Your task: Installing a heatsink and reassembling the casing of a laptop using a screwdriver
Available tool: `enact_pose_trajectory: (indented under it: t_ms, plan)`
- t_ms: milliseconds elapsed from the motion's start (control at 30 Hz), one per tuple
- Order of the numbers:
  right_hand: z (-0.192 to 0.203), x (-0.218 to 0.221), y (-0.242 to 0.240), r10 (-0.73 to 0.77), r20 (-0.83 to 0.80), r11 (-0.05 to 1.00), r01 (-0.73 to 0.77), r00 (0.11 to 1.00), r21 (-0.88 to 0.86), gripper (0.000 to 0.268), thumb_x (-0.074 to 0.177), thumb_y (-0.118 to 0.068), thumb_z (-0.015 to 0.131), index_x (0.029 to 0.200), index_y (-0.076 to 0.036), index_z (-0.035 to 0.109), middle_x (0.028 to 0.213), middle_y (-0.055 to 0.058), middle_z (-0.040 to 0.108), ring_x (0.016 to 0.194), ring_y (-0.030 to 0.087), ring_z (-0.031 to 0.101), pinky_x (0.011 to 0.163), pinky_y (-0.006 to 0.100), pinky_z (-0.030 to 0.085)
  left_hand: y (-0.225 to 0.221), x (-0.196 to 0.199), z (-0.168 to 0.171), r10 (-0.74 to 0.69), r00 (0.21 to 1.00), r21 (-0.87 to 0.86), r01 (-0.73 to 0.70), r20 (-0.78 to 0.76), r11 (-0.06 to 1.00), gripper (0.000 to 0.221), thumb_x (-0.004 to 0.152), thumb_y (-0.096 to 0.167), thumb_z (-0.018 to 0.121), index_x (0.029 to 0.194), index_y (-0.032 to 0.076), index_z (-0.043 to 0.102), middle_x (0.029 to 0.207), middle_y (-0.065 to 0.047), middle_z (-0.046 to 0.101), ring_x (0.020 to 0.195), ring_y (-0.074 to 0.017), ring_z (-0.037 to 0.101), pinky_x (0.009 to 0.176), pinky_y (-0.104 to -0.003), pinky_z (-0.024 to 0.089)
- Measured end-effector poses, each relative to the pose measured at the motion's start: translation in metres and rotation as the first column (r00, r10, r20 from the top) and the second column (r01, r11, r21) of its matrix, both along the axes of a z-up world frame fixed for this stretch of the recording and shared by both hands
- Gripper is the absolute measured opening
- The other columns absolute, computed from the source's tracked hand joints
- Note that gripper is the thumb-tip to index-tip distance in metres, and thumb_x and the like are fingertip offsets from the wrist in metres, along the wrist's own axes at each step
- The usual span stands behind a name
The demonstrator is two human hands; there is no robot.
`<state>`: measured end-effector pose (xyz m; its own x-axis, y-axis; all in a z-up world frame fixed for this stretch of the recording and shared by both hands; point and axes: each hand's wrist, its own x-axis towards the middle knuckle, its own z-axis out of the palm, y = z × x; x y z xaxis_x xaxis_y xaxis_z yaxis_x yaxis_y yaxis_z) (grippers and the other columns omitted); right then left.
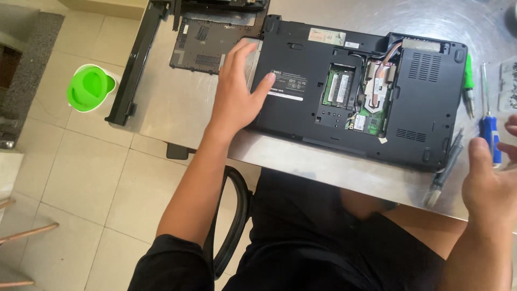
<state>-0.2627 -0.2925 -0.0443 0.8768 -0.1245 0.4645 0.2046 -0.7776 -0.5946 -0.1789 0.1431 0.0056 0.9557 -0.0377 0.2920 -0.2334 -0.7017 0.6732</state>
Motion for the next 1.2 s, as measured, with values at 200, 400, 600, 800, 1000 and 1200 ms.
enact_pose_trajectory:
  t_ms: [200,400,600,800,1000,1200]
  plan:
    - [0.047,0.032,0.041,0.252,-0.321,0.963,-0.27,0.913,-0.009,0.046,0.099,-0.012,0.072,0.137,0.009,0.058,0.162,0.04,0.036,0.156,0.048,0.033,0.109,0.059,0.036,0.0,-0.011,0.013,-0.05,0.922,-0.143,-0.005,-0.384,0.99,0.066,0.1,0.04,0.06,0.155,0.014,0.034,0.169,-0.012,0.026,0.158,-0.0269,0.022,0.123,-0.046,0.024]
    - [0.04,0.039,0.061,0.227,-0.214,0.932,-0.147,0.95,0.332,0.038,0.103,0.006,0.06,0.138,0.004,0.044,0.16,0.041,0.026,0.158,0.048,0.025,0.127,0.052,0.025,0.001,0.004,0.007,0.009,0.906,-0.644,-0.308,-0.423,0.7,0.06,0.091,0.037,0.064,0.143,0.015,0.048,0.15,-0.011,0.052,0.135,-0.0224,0.049,0.111,-0.038,0.037]
    - [0.032,0.037,0.064,0.171,-0.189,0.95,-0.111,0.967,0.293,0.042,0.1,0.001,0.064,0.138,0.004,0.045,0.16,0.038,0.031,0.15,0.048,0.038,0.12,0.05,0.032,0.001,0.014,0.02,0.003,0.759,-0.636,-0.548,-0.651,0.544,0.07,0.081,0.042,0.063,0.146,0.018,0.051,0.137,-0.002,0.064,0.12,-0.0139,0.06,0.09,-0.028,0.044]
    - [0.027,0.034,0.063,0.161,-0.038,0.975,-0.153,0.986,0.16,0.046,0.099,0.006,0.068,0.14,0.016,0.048,0.141,0.034,0.041,0.143,0.045,0.043,0.115,0.054,0.041,0.001,0.021,0.024,-0.031,0.744,-0.615,-0.527,-0.667,0.587,0.043,0.084,0.039,0.064,0.119,0.015,0.059,0.103,0.001,0.07,0.093,-0.0106,0.065,0.07,-0.026,0.047]
    - [0.024,0.033,0.058,0.121,-0.043,0.98,-0.112,0.992,0.163,0.044,0.098,0.002,0.07,0.137,0.013,0.053,0.139,0.032,0.044,0.14,0.043,0.047,0.116,0.052,0.042,-0.008,0.021,0.05,-0.016,0.669,-0.517,-0.559,-0.743,0.648,0.046,0.08,0.047,0.064,0.112,0.014,0.072,0.093,0.0,0.071,0.086,-0.0139,0.065,0.064,-0.028,0.049]
    - [0.023,0.031,0.054,0.134,-0.05,0.971,-0.121,0.99,0.205,0.05,0.095,-0.001,0.069,0.139,0.009,0.048,0.144,0.032,0.048,0.118,0.044,0.063,0.098,0.045,0.047,-0.004,0.026,0.042,-0.03,0.646,-0.505,-0.565,-0.762,0.653,0.039,0.078,0.051,0.068,0.088,0.014,0.073,0.076,0.0,0.069,0.068,-0.015,0.065,0.054,-0.027,0.049]
